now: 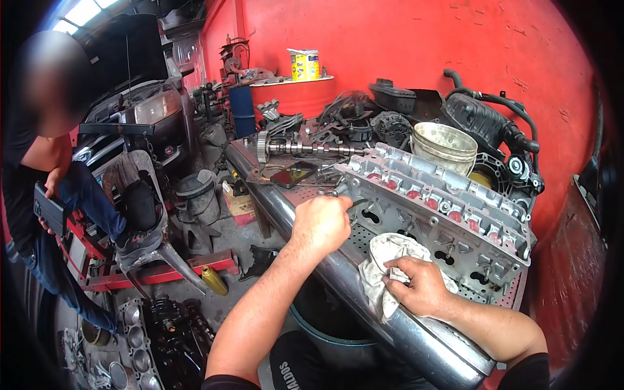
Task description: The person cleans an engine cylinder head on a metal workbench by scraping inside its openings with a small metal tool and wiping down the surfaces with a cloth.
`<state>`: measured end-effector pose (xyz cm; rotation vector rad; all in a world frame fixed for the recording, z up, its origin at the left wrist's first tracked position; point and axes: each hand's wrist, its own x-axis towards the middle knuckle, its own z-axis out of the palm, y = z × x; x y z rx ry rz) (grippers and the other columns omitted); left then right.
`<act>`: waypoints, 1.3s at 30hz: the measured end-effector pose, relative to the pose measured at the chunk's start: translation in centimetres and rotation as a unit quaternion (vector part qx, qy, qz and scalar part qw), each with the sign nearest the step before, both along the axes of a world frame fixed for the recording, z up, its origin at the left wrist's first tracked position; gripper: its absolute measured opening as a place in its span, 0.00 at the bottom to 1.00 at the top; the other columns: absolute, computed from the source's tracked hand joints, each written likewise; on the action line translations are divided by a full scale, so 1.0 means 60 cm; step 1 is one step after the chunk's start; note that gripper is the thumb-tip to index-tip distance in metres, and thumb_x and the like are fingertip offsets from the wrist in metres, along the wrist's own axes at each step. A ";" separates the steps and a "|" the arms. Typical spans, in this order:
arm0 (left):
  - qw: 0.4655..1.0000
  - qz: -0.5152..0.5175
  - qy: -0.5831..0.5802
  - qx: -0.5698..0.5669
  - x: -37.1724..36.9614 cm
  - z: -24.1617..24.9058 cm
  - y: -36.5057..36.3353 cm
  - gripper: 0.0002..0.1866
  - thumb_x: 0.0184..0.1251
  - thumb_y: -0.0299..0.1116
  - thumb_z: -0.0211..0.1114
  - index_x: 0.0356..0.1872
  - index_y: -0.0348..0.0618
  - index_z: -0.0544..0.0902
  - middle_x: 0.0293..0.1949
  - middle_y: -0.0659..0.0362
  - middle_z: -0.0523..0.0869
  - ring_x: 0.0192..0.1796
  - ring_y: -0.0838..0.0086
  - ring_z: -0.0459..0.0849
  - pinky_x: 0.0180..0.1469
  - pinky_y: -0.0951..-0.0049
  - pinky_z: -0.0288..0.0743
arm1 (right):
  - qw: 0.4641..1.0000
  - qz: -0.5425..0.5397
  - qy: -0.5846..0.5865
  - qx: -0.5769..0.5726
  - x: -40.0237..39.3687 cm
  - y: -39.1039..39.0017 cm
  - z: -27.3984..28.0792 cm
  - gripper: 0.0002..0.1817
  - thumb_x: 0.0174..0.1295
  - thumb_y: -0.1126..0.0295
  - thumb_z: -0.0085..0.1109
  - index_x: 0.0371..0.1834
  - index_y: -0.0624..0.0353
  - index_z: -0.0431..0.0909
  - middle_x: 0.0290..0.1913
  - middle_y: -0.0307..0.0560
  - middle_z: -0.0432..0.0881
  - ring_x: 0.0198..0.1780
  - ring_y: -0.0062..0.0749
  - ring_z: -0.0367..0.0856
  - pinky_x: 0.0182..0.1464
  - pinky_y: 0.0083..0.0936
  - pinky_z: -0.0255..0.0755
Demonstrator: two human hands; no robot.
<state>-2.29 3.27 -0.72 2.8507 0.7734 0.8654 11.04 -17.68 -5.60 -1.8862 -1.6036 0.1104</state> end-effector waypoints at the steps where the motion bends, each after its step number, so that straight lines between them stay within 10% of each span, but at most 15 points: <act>1: 1.000 0.014 -0.014 0.019 0.002 -0.006 0.006 0.12 0.62 0.30 0.64 0.45 0.45 0.89 0.38 0.48 0.91 0.45 0.53 0.91 0.51 0.54 0.85 | 1.000 0.001 -0.001 0.002 0.001 0.001 0.001 0.18 0.63 0.59 0.66 0.52 0.56 0.87 0.47 0.55 0.89 0.49 0.53 0.88 0.53 0.43 0.81; 39: 0.998 0.039 0.051 0.018 0.007 0.026 -0.008 0.13 0.63 0.31 0.63 0.45 0.46 0.90 0.37 0.45 0.91 0.45 0.49 0.90 0.52 0.50 0.84 | 1.000 0.017 -0.012 -0.008 0.007 -0.001 -0.002 0.20 0.64 0.58 0.62 0.54 0.57 0.85 0.52 0.56 0.88 0.53 0.55 0.86 0.58 0.45 0.79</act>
